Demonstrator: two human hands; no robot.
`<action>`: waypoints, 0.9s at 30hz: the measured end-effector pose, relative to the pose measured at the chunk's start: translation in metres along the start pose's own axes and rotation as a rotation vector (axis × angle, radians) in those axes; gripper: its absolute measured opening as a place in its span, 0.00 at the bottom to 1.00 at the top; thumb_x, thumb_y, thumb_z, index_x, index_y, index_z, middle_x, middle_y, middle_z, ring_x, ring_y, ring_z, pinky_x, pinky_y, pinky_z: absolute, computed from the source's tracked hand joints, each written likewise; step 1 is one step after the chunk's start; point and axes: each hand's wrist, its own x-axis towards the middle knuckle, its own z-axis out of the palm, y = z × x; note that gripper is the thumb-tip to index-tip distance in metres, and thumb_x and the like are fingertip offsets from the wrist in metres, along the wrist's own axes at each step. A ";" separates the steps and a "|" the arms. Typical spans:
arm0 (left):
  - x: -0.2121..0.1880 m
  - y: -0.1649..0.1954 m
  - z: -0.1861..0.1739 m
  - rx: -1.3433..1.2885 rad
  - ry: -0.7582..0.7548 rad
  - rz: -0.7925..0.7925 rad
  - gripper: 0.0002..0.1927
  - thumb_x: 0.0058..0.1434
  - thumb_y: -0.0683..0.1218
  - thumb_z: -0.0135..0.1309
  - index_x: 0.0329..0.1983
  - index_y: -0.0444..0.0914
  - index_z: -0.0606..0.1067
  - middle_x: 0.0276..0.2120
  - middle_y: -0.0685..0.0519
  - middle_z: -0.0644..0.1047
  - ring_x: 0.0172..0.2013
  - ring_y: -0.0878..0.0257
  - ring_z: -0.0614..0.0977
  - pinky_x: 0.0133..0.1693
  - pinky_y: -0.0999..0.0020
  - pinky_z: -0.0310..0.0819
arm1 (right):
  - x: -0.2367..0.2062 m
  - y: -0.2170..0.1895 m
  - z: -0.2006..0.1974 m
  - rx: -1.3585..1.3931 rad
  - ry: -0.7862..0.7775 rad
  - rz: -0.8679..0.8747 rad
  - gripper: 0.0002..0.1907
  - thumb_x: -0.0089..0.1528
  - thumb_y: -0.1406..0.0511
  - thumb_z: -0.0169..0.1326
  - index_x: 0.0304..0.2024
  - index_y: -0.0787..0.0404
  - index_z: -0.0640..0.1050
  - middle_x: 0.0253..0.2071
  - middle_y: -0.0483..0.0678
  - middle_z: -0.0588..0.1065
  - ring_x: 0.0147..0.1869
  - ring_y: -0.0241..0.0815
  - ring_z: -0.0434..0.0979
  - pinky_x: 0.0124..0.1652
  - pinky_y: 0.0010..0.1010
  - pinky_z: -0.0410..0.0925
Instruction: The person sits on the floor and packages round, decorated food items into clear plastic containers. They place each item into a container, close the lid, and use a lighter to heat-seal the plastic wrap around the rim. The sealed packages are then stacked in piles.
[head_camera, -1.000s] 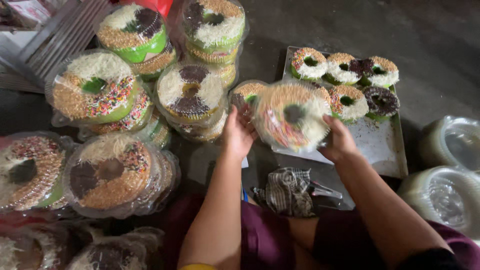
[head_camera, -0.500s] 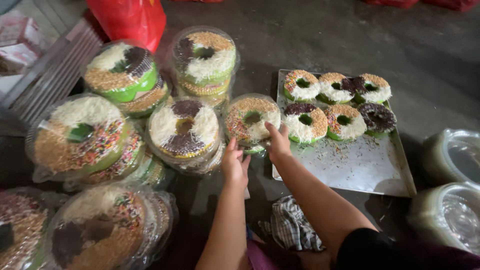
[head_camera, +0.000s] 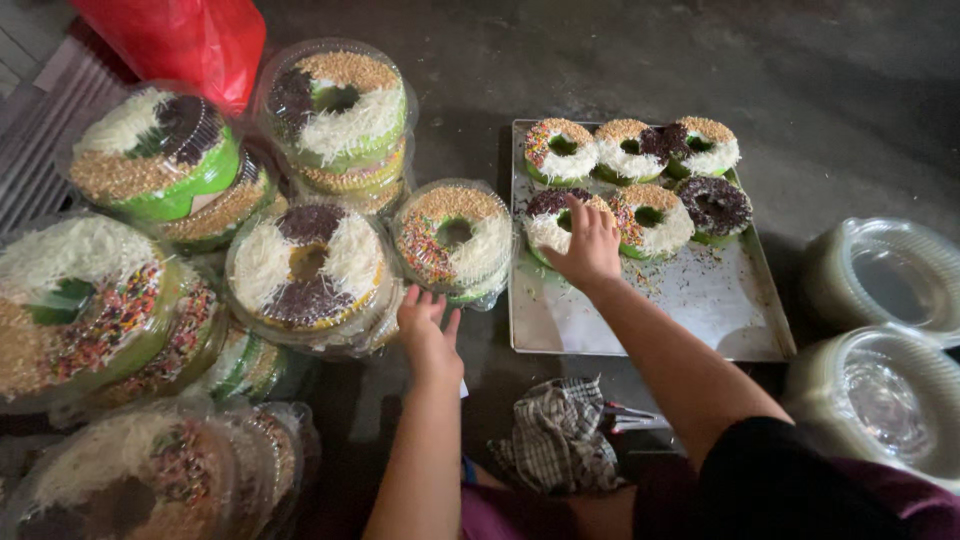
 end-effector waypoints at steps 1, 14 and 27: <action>0.000 -0.006 0.002 0.007 0.038 -0.010 0.33 0.56 0.42 0.46 0.69 0.43 0.64 0.66 0.48 0.68 0.60 0.54 0.72 0.57 0.53 0.69 | 0.004 0.001 -0.007 -0.049 -0.186 0.009 0.60 0.49 0.43 0.71 0.73 0.55 0.53 0.59 0.58 0.70 0.65 0.56 0.64 0.60 0.53 0.59; -0.028 -0.104 0.013 0.247 -0.121 -0.012 0.19 0.59 0.43 0.49 0.54 0.41 0.70 0.51 0.53 0.73 0.47 0.60 0.72 0.48 0.62 0.70 | 0.027 0.010 -0.007 -0.110 -0.691 -0.038 0.71 0.48 0.53 0.70 0.79 0.41 0.35 0.48 0.52 0.81 0.61 0.53 0.76 0.65 0.54 0.55; -0.052 -0.175 0.055 -0.318 -0.257 -0.556 0.46 0.65 0.76 0.28 0.78 0.45 0.52 0.74 0.47 0.58 0.72 0.49 0.59 0.70 0.44 0.47 | -0.045 0.019 -0.080 0.359 -0.775 -0.258 0.66 0.42 0.48 0.73 0.74 0.42 0.48 0.63 0.55 0.73 0.64 0.61 0.72 0.58 0.60 0.57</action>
